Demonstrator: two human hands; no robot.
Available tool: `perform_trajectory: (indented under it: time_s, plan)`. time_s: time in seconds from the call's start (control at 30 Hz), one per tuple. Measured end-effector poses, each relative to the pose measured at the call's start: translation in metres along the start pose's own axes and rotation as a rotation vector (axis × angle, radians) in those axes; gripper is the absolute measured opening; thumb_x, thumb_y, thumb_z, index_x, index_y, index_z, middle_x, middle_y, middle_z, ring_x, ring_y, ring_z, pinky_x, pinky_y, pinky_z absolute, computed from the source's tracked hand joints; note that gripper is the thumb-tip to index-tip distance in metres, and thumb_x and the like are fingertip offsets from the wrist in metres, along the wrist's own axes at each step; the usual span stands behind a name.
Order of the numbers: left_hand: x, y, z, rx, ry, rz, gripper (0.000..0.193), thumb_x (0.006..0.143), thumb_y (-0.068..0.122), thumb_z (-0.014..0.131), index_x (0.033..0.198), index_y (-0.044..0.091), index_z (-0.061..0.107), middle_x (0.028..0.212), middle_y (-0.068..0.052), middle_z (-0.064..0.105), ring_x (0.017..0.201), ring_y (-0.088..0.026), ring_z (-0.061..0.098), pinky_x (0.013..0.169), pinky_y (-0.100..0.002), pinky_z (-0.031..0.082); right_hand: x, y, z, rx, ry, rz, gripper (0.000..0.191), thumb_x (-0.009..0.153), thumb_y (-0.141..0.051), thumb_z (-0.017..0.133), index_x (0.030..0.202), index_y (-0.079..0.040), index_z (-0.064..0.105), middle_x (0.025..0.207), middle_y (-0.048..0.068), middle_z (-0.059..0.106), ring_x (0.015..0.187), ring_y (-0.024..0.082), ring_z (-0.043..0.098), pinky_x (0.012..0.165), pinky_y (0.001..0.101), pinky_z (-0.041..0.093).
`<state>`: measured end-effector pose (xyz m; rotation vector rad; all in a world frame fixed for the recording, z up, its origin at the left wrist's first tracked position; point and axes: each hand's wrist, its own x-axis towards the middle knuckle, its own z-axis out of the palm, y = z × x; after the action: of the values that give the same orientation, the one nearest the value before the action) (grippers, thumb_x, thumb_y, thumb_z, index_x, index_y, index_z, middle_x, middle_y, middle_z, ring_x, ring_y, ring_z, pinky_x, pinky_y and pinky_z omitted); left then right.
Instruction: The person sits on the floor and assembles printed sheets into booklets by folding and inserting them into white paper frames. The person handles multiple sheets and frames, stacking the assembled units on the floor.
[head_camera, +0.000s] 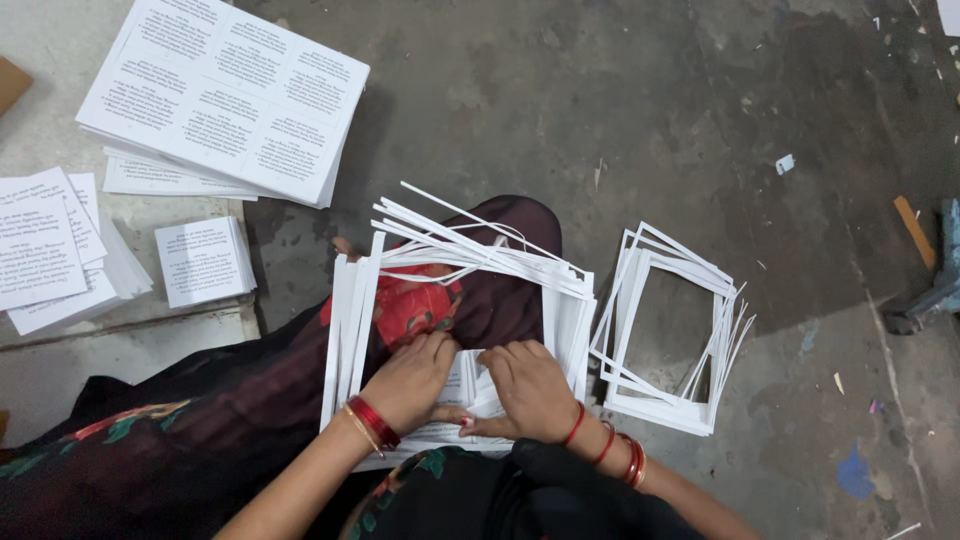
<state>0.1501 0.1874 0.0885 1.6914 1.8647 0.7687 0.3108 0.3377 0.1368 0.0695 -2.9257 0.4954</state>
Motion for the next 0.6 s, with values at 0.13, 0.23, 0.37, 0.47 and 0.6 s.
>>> perform_trajectory:
  time_s: [0.13, 0.23, 0.37, 0.47, 0.6]
  plan:
    - [0.012, -0.008, -0.003, -0.023, -0.201, -0.132, 0.083, 0.060, 0.049, 0.092, 0.111, 0.000, 0.049, 0.098, -0.021, 0.065, 0.097, -0.040, 0.066, 0.084, -0.046, 0.053, -0.007, 0.001, 0.001, -0.007, -0.121, 0.112, 0.087, 0.069, -0.077, 0.075, 0.104, 0.003, 0.064, 0.086, 0.012, 0.061, 0.077, 0.030, 0.061, 0.069, 0.0394, 0.045]
    - [0.022, -0.007, -0.012, 0.013, -0.282, -0.166, 0.083, 0.056, 0.048, 0.096, 0.109, 0.003, 0.051, 0.090, -0.021, 0.068, 0.092, -0.041, 0.068, 0.079, -0.047, 0.054, -0.009, 0.005, 0.005, -0.042, -0.166, 0.142, 0.084, 0.069, -0.077, 0.074, 0.097, 0.002, 0.064, 0.081, 0.013, 0.060, 0.072, 0.032, 0.060, 0.066, 0.0403, 0.046]
    - [0.026, 0.013, -0.029, -0.110, -0.378, -0.096, 0.073, 0.058, 0.044, 0.096, 0.110, 0.011, 0.058, 0.090, -0.019, 0.071, 0.092, -0.037, 0.070, 0.079, -0.047, 0.054, -0.020, 0.010, 0.016, -0.035, -0.108, 0.124, 0.072, 0.075, -0.075, 0.073, 0.085, -0.004, 0.065, 0.075, 0.010, 0.061, 0.070, 0.031, 0.062, 0.062, 0.0418, 0.047]
    - [0.008, 0.033, -0.043, -0.028, -0.377, -0.133, 0.066, 0.069, 0.048, 0.090, 0.120, 0.018, 0.061, 0.092, -0.016, 0.073, 0.092, -0.036, 0.070, 0.078, -0.047, 0.054, -0.034, 0.023, 0.021, -0.039, 0.123, 0.119, 0.058, 0.078, -0.066, 0.074, 0.083, -0.009, 0.066, 0.075, 0.009, 0.063, 0.070, 0.031, 0.063, 0.062, 0.0426, 0.049]
    - [-0.034, 0.031, -0.065, -0.198, 0.267, 0.071, 0.062, 0.067, 0.026, 0.092, 0.124, 0.018, 0.070, 0.099, -0.012, 0.079, 0.087, -0.028, 0.075, 0.073, -0.039, 0.058, -0.036, 0.067, 0.016, -0.020, 0.516, 0.552, 0.012, 0.077, -0.015, 0.057, 0.085, -0.012, 0.066, 0.081, 0.008, 0.068, 0.079, 0.030, 0.068, 0.068, 0.0384, 0.052]
